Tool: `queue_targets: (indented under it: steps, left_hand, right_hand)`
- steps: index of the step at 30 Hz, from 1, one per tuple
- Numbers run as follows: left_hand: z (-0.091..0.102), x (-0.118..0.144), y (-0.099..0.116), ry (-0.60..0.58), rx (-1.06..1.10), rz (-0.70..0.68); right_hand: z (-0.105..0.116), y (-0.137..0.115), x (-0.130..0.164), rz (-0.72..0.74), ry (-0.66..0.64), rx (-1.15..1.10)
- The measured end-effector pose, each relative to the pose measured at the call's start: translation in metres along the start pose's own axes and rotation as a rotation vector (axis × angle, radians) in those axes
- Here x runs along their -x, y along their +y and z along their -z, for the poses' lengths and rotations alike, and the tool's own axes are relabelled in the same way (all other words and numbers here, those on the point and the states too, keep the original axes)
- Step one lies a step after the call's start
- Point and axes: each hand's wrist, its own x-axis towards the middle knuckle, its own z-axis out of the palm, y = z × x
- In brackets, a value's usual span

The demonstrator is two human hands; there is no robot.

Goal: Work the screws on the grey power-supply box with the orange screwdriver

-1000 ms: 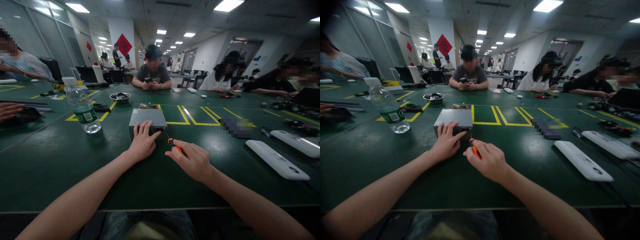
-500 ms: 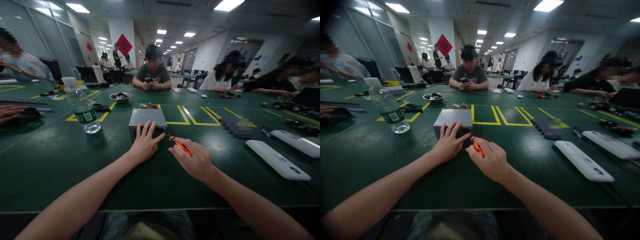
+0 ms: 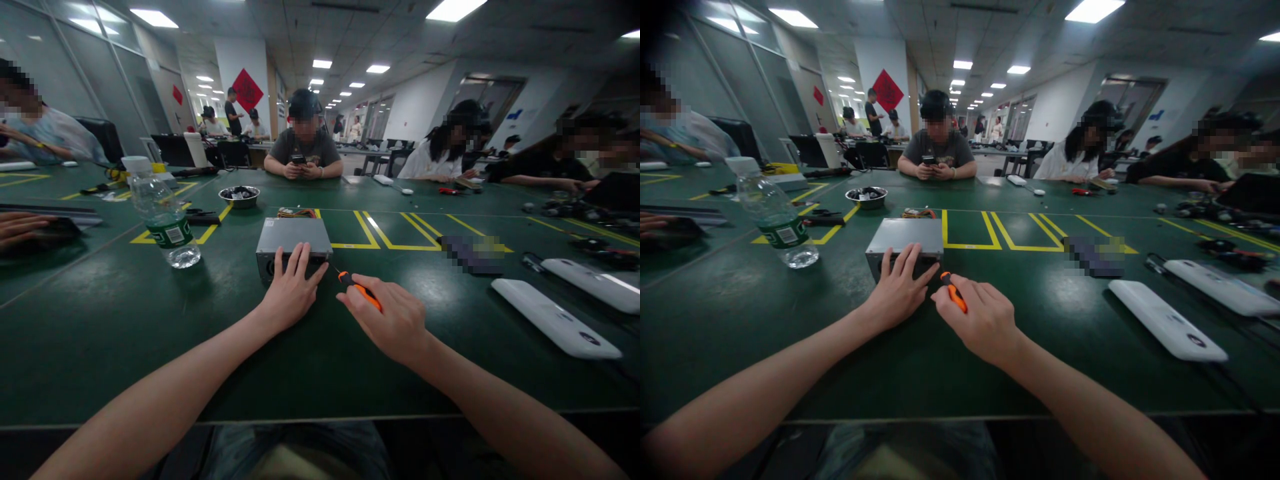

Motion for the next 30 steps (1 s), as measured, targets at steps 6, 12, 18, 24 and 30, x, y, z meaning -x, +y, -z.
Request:
queue_targets:
  steps: [6,12,18,24,30]
  left_hand:
    - [-0.001,0.001,-0.001,-0.004,-0.002,0.001]
    - [-0.002,0.000,0.000,0.010,0.009,0.002]
    - [0.000,0.000,0.001,0.019,0.008,0.008]
    - [0.001,0.001,0.001,-0.003,0.000,0.007]
    - [-0.001,0.001,0.002,-0.001,-0.012,0.019]
  right_hand:
    - [-0.003,-0.006,0.002,0.010,-0.025,-0.057]
    - [-0.003,-0.002,0.005,0.059,0.003,-0.030]
    - [-0.004,-0.008,0.002,0.048,-0.034,-0.113]
    - [-0.004,-0.009,0.004,0.087,-0.039,-0.070]
    - [-0.003,-0.005,0.000,0.017,-0.022,-0.041]
